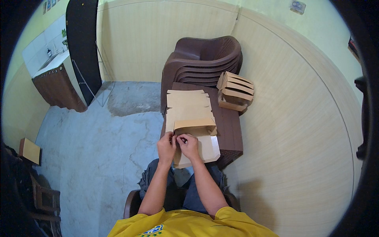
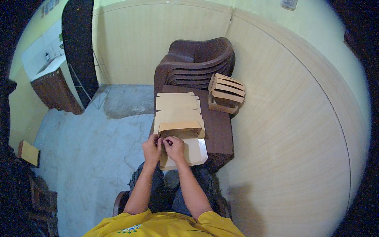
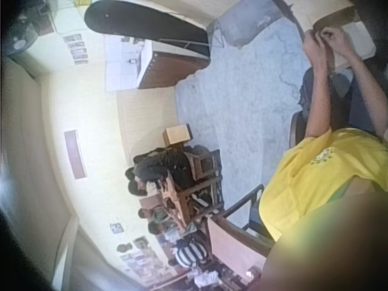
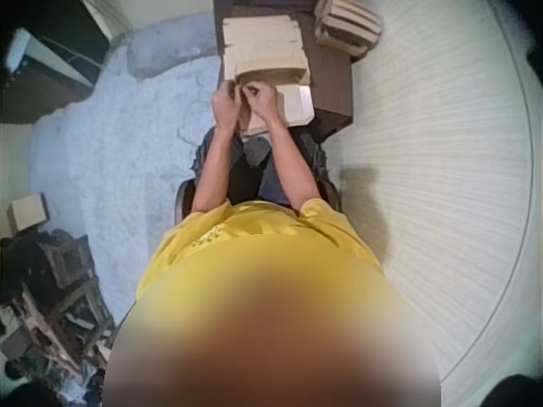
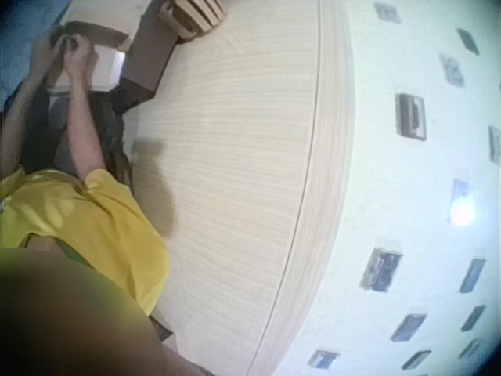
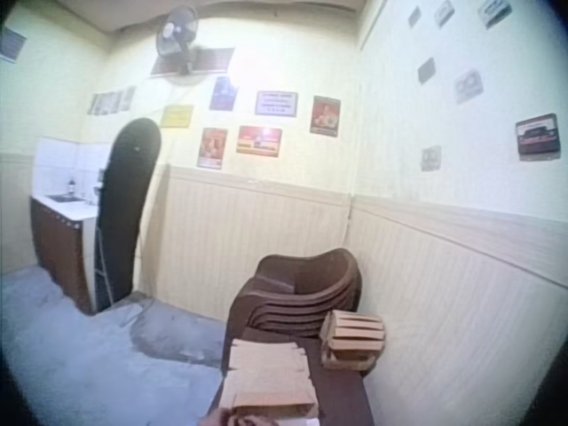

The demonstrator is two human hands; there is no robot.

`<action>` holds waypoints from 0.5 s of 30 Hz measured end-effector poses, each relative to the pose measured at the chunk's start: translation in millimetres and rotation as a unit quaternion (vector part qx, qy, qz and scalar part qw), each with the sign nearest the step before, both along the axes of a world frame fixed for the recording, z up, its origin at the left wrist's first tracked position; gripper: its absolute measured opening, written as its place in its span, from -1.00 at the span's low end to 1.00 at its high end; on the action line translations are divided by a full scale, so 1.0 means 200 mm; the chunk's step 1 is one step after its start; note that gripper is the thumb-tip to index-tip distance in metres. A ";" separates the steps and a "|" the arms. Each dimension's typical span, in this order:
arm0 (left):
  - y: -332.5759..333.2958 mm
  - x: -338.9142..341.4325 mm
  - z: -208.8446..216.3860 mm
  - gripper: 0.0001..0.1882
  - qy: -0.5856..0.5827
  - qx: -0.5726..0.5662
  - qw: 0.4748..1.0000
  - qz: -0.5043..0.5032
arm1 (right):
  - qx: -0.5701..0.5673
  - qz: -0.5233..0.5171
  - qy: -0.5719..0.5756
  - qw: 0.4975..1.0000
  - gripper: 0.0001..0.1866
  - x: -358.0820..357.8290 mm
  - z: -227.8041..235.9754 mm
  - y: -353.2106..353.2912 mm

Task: The person assembles flat cardboard pieces into small boxes by folding the flaps and securing them with small fasteners. The person handles the cardboard pieces one at a time, folds the sides, and stacks the finished boxes on the table.

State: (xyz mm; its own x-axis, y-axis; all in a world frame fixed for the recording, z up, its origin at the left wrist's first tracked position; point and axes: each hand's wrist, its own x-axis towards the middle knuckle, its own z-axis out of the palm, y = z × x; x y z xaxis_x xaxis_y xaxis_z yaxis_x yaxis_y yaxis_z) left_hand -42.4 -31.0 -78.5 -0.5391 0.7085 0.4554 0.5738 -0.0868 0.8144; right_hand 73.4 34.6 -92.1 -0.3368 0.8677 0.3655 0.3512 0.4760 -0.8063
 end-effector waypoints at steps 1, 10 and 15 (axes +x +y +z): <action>0.01 0.00 -0.01 -0.80 0.033 -0.005 0.999 0.009 | -0.012 0.006 0.003 1.000 -0.82 0.00 0.01 0.00; 0.01 0.02 0.01 -0.74 0.046 -0.003 0.998 -0.039 | 0.045 -0.055 -0.072 0.995 -0.84 -0.01 -0.08 0.13; -0.07 0.05 0.01 -0.69 -0.036 -0.030 0.998 -0.051 | 0.021 -0.070 -0.079 0.994 -0.85 0.01 -0.07 0.12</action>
